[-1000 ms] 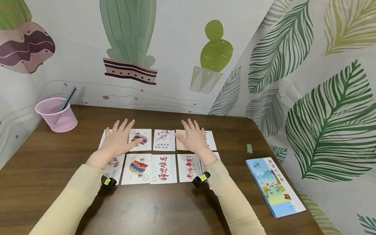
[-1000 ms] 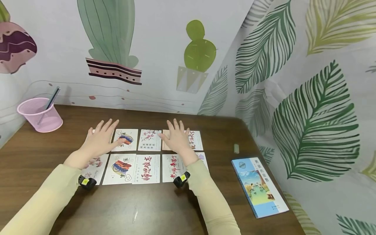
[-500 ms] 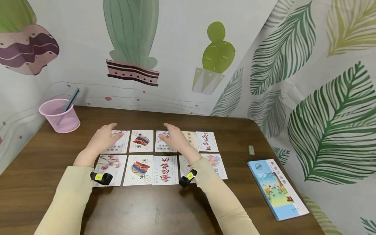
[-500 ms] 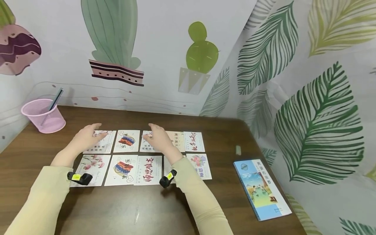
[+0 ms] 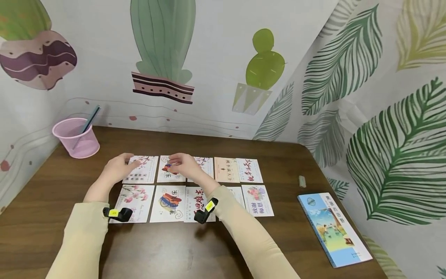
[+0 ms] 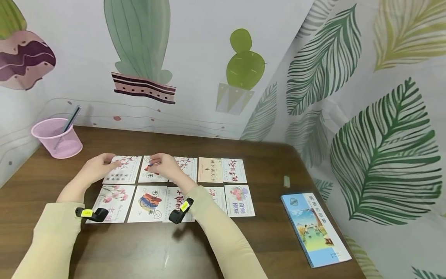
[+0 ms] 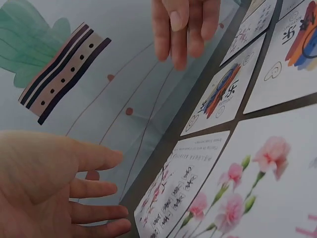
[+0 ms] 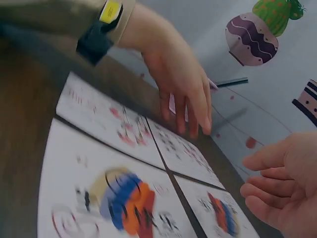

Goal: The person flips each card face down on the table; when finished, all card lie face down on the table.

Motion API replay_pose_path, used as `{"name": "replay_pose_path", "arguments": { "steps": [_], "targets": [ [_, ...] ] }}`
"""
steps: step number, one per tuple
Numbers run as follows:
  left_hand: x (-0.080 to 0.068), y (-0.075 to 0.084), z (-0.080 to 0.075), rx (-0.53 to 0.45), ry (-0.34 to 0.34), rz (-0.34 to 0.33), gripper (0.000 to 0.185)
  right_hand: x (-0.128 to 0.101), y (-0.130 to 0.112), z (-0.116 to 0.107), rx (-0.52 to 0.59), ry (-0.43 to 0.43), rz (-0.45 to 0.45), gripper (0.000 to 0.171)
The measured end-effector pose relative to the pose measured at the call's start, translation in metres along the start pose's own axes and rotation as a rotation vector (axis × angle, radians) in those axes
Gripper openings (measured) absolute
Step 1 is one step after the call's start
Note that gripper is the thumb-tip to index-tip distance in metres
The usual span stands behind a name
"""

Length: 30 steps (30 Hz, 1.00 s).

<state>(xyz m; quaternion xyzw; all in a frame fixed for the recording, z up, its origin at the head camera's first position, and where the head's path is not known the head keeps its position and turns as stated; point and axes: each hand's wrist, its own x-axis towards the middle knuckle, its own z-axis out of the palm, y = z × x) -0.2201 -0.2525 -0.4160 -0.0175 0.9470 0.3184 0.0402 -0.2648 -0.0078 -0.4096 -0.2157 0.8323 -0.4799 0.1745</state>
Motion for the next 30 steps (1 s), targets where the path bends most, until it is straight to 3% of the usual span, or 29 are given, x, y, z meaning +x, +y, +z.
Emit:
{"name": "replay_pose_path", "arguments": {
  "steps": [2,6,17,30],
  "targets": [
    [-0.001,-0.002,-0.001,-0.016,-0.007,-0.009,0.063,0.004,-0.002,0.007,0.064,-0.022,0.015,0.046],
    [-0.002,-0.005,-0.004,-0.043,-0.013,-0.033,0.063,0.011,-0.004,0.019,0.094,-0.05,0.044,0.046],
    [-0.005,-0.004,-0.004,-0.093,-0.036,-0.09,0.066,0.019,-0.006,0.035,0.09,-0.104,0.09,0.051],
    [-0.006,0.001,-0.005,-0.084,-0.059,-0.095,0.062,0.02,-0.005,0.042,0.092,-0.1,0.093,0.053]
  ]
}}
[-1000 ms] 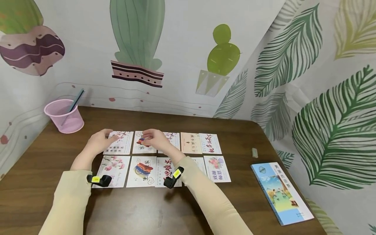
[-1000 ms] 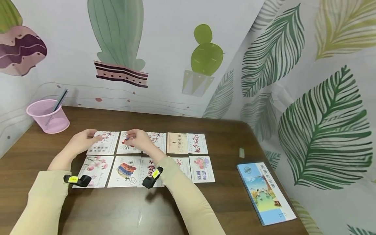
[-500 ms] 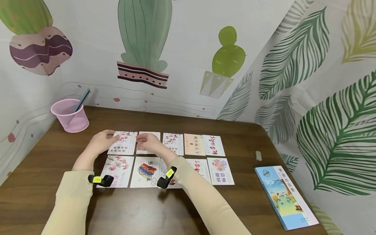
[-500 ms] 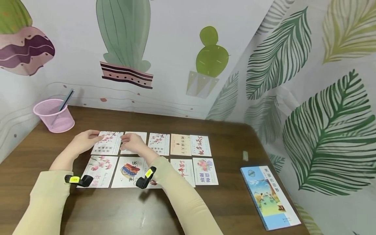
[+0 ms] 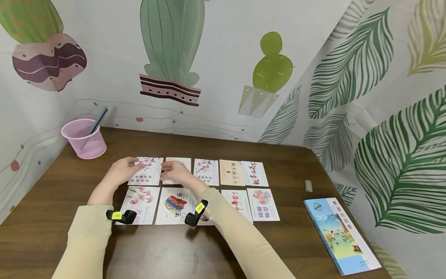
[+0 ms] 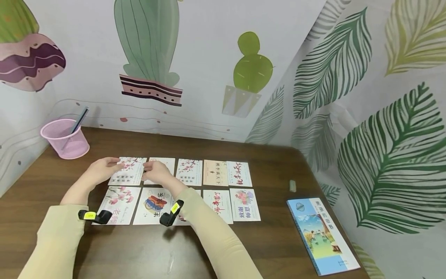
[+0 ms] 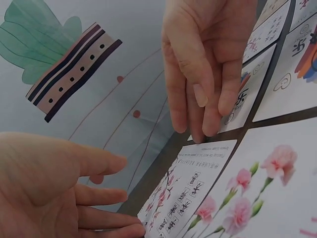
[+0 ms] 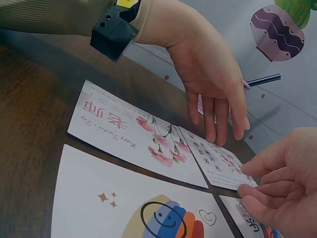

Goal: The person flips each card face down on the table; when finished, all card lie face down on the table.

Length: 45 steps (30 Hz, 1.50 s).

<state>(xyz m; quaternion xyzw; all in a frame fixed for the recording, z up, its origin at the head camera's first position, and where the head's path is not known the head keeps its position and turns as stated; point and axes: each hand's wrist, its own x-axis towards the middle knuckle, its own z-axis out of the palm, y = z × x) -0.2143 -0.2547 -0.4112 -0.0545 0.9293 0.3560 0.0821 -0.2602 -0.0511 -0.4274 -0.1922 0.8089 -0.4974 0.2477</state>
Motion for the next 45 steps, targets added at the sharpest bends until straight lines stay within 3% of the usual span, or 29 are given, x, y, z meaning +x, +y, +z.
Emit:
{"name": "replay_pose_path", "arguments": {
  "steps": [6,15,22,32,39,42,45],
  "targets": [
    [-0.002,0.0,0.0,0.012,-0.007,-0.014,0.063,0.0,0.002,0.003,0.017,0.005,0.003,0.053],
    [-0.005,0.0,-0.001,0.031,-0.009,-0.028,0.062,0.006,0.004,0.011,0.168,0.134,0.026,0.045],
    [-0.006,0.0,0.0,0.037,-0.001,-0.019,0.059,0.016,0.007,0.02,0.253,0.208,0.058,0.066],
    [-0.006,0.004,0.0,0.038,0.0,-0.02,0.059,0.024,0.003,0.029,0.454,0.104,0.057,0.059],
    [-0.004,0.004,0.004,0.043,0.007,-0.006,0.059,0.027,0.007,0.031,0.451,0.102,0.063,0.06],
    [-0.004,0.006,0.005,0.042,0.066,0.021,0.056,0.025,0.005,0.031,0.451,0.117,0.046,0.059],
    [-0.005,0.012,0.005,0.01,0.216,0.076,0.048,0.022,-0.001,0.031,0.453,0.157,0.017,0.057]
  ]
}}
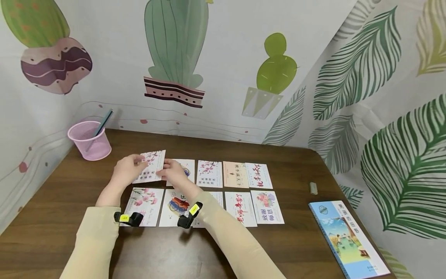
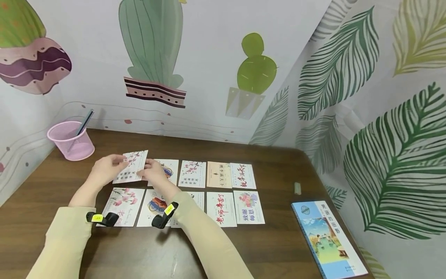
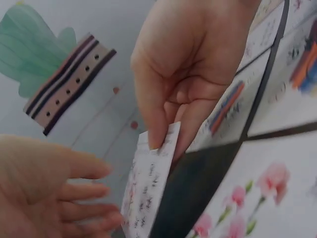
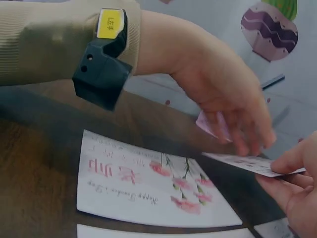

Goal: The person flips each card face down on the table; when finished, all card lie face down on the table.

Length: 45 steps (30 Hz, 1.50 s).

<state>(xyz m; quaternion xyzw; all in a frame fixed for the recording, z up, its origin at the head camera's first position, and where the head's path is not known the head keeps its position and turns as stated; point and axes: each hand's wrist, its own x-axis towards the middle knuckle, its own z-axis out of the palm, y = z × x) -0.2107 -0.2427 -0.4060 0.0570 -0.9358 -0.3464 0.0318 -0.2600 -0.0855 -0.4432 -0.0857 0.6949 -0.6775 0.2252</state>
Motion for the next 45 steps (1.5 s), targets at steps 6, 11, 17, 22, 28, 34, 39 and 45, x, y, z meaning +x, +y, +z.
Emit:
{"name": "replay_pose_path", "arguments": {
  "steps": [6,11,17,22,28,34,39,45],
  "targets": [
    [-0.008,0.023,-0.002,-0.022,0.228,0.066,0.042,-0.012,-0.013,0.001,-0.01,0.068,-0.083,0.056],
    [-0.014,0.036,-0.003,-0.001,0.235,0.034,0.06,-0.02,-0.022,0.003,-0.008,0.052,-0.129,0.058],
    [-0.016,0.044,-0.003,-0.011,0.217,0.046,0.06,-0.027,-0.027,0.005,0.044,-0.011,-0.158,0.06],
    [-0.015,0.045,-0.005,0.003,0.265,0.086,0.046,-0.029,-0.029,0.006,0.053,-0.065,-0.18,0.06],
    [-0.014,0.042,-0.009,-0.037,0.324,0.094,0.032,-0.028,-0.027,0.001,0.067,-0.141,-0.187,0.054],
    [-0.013,0.036,-0.014,-0.076,0.365,0.068,0.03,-0.022,-0.025,-0.006,0.047,-0.132,-0.213,0.05],
    [-0.01,0.024,-0.016,-0.115,0.347,0.023,0.031,-0.012,-0.021,-0.018,-0.011,0.017,-0.164,0.043],
    [-0.007,0.012,-0.02,-0.218,0.264,-0.034,0.036,0.002,-0.011,-0.028,0.007,0.054,-0.032,0.047]
  ]
}}
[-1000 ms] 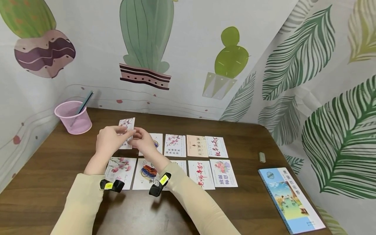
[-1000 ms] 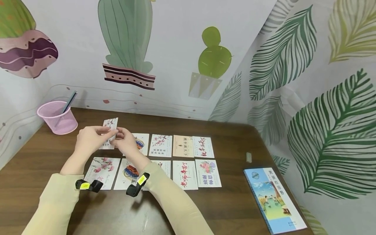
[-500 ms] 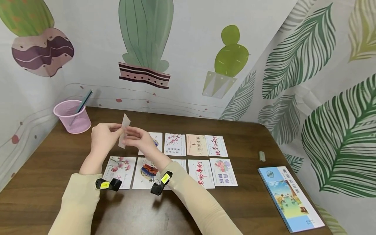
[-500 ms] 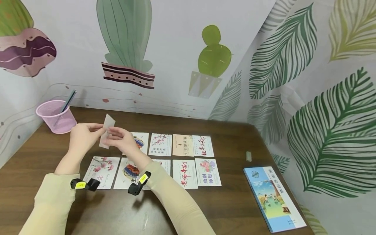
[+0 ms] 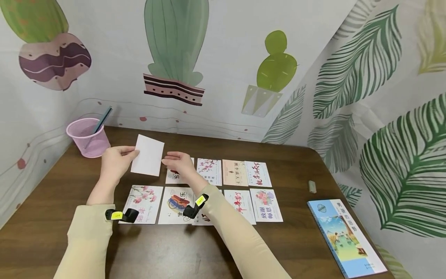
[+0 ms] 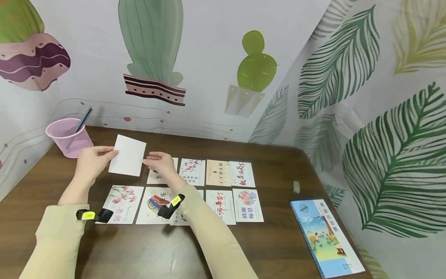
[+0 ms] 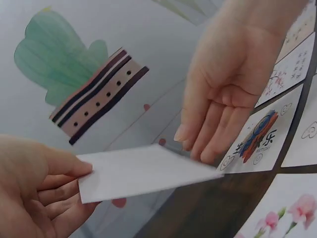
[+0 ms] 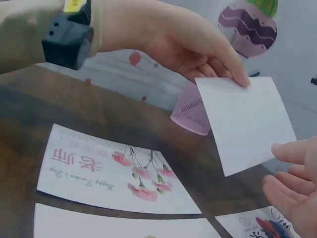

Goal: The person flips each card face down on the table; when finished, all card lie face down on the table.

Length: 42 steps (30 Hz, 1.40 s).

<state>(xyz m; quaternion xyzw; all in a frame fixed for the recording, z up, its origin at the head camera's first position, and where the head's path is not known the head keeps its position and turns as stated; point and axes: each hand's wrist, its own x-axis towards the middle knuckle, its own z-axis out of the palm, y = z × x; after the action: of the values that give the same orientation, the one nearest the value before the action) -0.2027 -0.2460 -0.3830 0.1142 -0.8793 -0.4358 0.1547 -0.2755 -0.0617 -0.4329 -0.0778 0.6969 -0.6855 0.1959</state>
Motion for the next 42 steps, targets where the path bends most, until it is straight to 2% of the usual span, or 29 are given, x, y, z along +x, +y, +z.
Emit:
{"name": "replay_pose_path", "arguments": {
  "steps": [4,8,17,21,27,42],
  "targets": [
    [0.005,-0.01,0.003,-0.076,-0.083,-0.058,0.043,0.007,0.003,0.003,0.001,-0.015,0.048,0.042],
    [0.007,-0.023,0.009,-0.078,-0.119,-0.078,0.045,0.009,0.003,0.009,-0.04,0.033,0.075,0.034],
    [0.007,-0.038,0.015,0.049,-0.14,-0.063,0.045,0.011,0.002,0.016,-0.173,0.175,0.1,0.024],
    [0.005,-0.039,0.017,0.111,-0.157,-0.052,0.051,0.01,0.0,0.018,-0.242,0.193,0.107,0.022],
    [0.007,-0.043,0.024,0.163,-0.151,-0.076,0.053,0.008,-0.003,0.022,-0.346,0.221,0.112,0.017],
    [0.003,-0.043,0.032,0.196,-0.151,-0.106,0.05,0.008,-0.002,0.02,-0.422,0.257,0.113,0.012]
  ]
}}
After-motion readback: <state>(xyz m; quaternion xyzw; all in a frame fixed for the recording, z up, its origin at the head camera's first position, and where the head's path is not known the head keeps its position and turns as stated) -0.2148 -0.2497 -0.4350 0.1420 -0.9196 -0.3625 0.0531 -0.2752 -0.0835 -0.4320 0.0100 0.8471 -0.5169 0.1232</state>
